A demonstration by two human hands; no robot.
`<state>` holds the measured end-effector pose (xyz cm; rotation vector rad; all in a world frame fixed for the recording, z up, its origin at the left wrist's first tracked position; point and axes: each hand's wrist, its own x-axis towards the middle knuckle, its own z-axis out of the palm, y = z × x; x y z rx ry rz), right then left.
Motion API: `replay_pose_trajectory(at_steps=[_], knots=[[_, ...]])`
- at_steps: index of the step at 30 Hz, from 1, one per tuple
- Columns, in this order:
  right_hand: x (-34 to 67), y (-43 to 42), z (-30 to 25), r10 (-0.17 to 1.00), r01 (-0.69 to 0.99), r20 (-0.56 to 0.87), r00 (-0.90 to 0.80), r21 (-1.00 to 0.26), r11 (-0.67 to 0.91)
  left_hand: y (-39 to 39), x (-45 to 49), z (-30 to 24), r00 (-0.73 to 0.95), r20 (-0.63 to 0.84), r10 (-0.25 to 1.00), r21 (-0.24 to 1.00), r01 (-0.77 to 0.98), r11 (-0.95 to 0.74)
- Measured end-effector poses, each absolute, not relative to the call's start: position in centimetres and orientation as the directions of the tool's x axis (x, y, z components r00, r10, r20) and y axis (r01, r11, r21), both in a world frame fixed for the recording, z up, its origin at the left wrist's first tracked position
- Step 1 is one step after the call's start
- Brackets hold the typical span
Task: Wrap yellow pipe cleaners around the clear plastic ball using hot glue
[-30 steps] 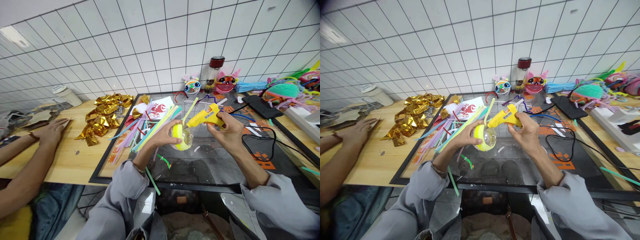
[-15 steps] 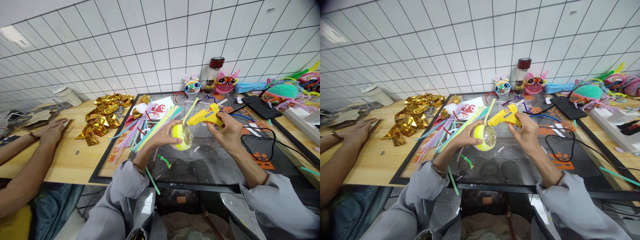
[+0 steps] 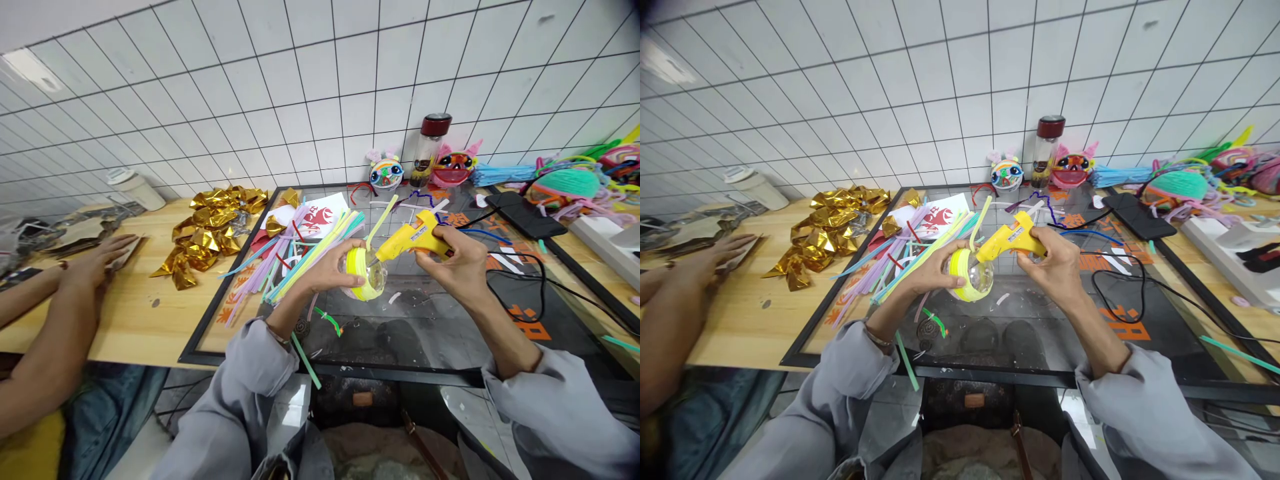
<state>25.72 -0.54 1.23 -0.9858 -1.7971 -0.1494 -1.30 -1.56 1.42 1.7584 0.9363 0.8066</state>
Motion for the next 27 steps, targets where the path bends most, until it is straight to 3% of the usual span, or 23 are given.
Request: replay_pose_trajectory(at_steps=[20, 27], knots=[[25.66, -0.55, 1.21, 0.626, 0.701, 0.777, -0.064, -0.411, 0.582, -1.51, -1.35, 1.45, 0.477, 0.113, 0.872, 0.919, 0.284, -0.275], [25.66, -0.62, 1.36, 0.636, 0.671, 0.763, -0.112, -0.414, 0.615, -1.57, -1.33, 1.54, 0.482, 0.111, 0.869, 0.931, 0.257, -0.261]])
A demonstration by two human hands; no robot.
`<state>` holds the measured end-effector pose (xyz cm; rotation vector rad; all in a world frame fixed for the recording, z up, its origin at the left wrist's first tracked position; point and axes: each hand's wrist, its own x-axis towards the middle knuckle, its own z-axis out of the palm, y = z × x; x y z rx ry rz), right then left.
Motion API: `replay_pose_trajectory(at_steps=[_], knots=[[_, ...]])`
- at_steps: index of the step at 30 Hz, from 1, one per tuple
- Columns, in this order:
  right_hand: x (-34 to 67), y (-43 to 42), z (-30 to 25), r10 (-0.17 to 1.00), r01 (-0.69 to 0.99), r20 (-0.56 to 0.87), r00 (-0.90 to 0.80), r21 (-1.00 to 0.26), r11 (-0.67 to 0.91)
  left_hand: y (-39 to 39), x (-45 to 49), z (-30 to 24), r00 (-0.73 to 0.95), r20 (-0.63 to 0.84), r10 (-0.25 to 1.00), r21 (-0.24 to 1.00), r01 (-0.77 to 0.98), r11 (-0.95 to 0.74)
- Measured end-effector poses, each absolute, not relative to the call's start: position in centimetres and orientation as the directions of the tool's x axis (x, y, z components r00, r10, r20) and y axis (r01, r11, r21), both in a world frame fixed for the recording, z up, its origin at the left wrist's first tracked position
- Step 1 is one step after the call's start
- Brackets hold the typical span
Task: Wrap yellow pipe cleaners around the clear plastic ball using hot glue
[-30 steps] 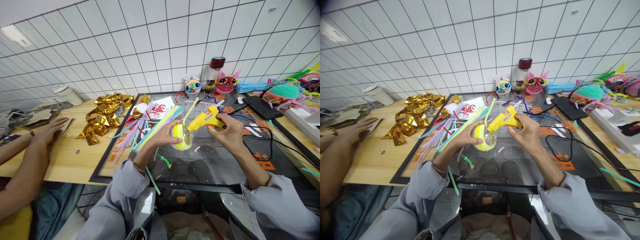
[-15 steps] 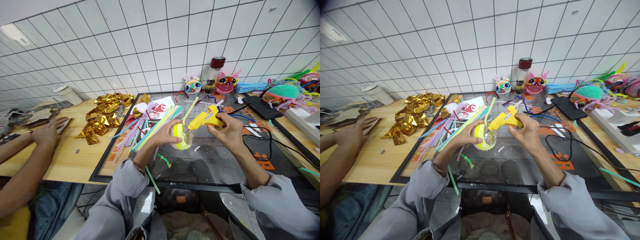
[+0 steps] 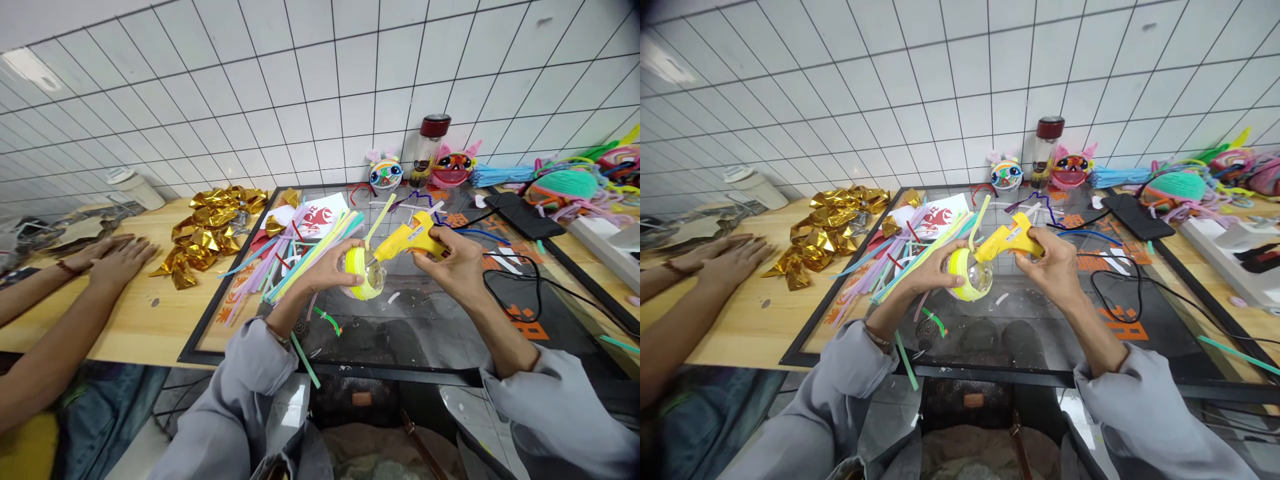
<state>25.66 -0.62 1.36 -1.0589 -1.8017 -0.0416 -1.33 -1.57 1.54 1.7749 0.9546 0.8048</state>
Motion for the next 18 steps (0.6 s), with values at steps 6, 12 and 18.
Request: replay_pose_trajectory(at_steps=[6, 12, 18], knots=[[25.73, -0.36, 1.11, 0.615, 0.687, 0.786, -0.058, -0.416, 0.597, -1.53, -1.32, 1.41, 0.488, 0.112, 0.866, 0.935, 0.244, -0.259], [25.66, -0.46, 1.15, 0.599, 0.668, 0.796, -0.093, -0.396, 0.630, -1.49, -1.29, 1.31, 0.476, 0.107, 0.873, 0.924, 0.276, -0.264], [25.84, -0.30, 0.92, 0.597, 0.702, 0.799, -0.078, -0.381, 0.601, -1.54, -1.31, 1.40, 0.467, 0.102, 0.878, 0.920, 0.292, -0.262]])
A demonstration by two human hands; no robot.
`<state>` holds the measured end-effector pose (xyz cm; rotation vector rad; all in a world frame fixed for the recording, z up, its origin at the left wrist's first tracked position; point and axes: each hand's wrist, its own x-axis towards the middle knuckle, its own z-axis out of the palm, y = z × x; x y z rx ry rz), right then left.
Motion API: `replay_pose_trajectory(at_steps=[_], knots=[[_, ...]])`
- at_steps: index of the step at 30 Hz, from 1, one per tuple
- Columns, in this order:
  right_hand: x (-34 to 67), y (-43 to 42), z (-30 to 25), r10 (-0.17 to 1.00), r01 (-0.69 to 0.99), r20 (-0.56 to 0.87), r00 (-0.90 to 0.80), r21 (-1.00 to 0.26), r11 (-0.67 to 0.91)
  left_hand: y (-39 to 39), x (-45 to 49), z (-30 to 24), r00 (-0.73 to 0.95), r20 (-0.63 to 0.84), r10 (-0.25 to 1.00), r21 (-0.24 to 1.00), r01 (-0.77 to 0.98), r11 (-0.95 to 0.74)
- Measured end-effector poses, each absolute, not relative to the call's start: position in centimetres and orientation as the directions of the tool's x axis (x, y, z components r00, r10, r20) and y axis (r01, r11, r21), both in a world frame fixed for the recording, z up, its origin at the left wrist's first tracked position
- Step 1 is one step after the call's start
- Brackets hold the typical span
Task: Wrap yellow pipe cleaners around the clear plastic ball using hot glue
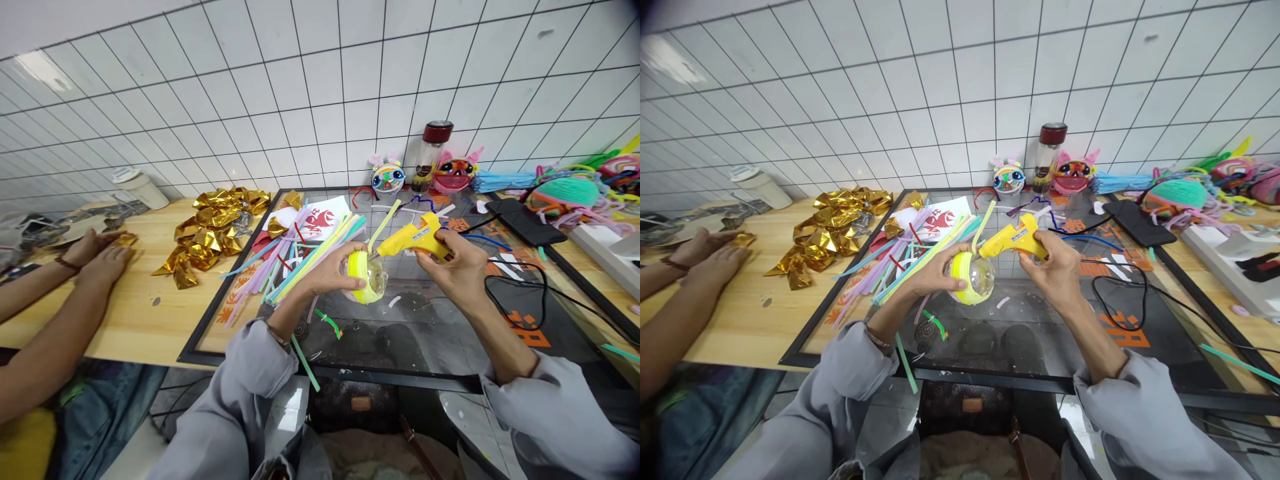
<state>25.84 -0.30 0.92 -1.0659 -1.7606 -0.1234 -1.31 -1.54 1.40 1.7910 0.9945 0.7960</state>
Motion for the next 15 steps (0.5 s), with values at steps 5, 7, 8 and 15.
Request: replay_pose_trajectory(at_steps=[5, 7, 8, 15], knots=[[25.75, -0.31, 0.90, 0.590, 0.707, 0.805, -0.059, -0.383, 0.594, -1.52, -1.24, 1.38, 0.470, 0.110, 0.876, 0.920, 0.286, -0.269], [25.72, -0.32, 0.91, 0.584, 0.707, 0.810, -0.055, -0.382, 0.595, -1.54, -1.21, 1.33, 0.470, 0.105, 0.876, 0.921, 0.285, -0.264], [25.73, -0.31, 0.90, 0.585, 0.706, 0.809, -0.056, -0.382, 0.596, -1.56, -1.21, 1.32, 0.470, 0.101, 0.877, 0.923, 0.284, -0.259], [25.84, -0.33, 0.94, 0.601, 0.700, 0.797, -0.061, -0.396, 0.595, -1.70, -1.24, 1.45, 0.468, 0.098, 0.878, 0.930, 0.272, -0.248]])
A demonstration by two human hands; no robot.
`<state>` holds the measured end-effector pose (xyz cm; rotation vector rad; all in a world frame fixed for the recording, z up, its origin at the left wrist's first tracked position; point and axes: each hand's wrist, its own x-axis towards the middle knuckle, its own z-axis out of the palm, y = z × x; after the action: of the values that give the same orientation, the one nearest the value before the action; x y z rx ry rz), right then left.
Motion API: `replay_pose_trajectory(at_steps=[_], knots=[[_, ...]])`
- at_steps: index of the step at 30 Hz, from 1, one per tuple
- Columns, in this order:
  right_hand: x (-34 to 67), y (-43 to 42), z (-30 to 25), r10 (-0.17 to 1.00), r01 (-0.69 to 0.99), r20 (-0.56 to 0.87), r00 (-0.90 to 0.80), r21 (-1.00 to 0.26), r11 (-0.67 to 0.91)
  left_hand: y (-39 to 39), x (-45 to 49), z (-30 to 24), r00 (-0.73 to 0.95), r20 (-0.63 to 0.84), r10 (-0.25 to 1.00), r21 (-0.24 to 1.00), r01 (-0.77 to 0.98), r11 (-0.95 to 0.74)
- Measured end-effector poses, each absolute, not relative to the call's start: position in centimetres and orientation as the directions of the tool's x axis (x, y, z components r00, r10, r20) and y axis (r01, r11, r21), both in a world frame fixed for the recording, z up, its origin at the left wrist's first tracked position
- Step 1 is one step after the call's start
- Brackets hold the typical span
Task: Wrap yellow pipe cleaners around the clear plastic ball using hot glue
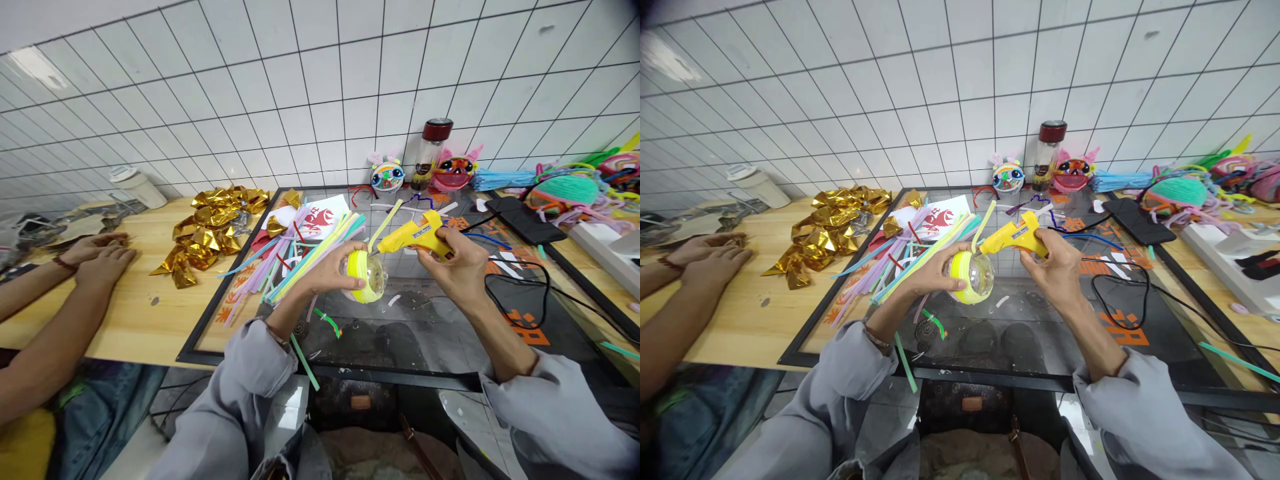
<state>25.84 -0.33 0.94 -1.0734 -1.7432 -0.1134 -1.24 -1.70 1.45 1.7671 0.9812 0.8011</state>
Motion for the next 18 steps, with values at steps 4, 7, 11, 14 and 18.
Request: replay_pose_trajectory(at_steps=[4, 7, 11, 14, 18], knots=[[25.88, -0.44, 1.10, 0.602, 0.704, 0.794, -0.086, -0.379, 0.600, -1.65, -1.25, 1.37, 0.468, 0.097, 0.878, 0.931, 0.270, -0.247], [25.89, -0.52, 1.29, 0.589, 0.697, 0.801, -0.106, -0.362, 0.618, -1.56, -1.26, 1.28, 0.467, 0.107, 0.878, 0.924, 0.279, -0.261], [25.94, -0.57, 1.50, 0.584, 0.677, 0.801, -0.135, -0.356, 0.644, -1.49, -1.26, 1.26, 0.475, 0.107, 0.874, 0.927, 0.271, -0.261], [25.95, -0.55, 1.46, 0.595, 0.687, 0.793, -0.130, -0.360, 0.631, -1.52, -1.26, 1.28, 0.473, 0.103, 0.875, 0.925, 0.278, -0.259], [25.85, -0.48, 1.23, 0.587, 0.694, 0.804, -0.100, -0.367, 0.620, -1.63, -1.21, 1.38, 0.471, 0.102, 0.876, 0.929, 0.269, -0.253]])
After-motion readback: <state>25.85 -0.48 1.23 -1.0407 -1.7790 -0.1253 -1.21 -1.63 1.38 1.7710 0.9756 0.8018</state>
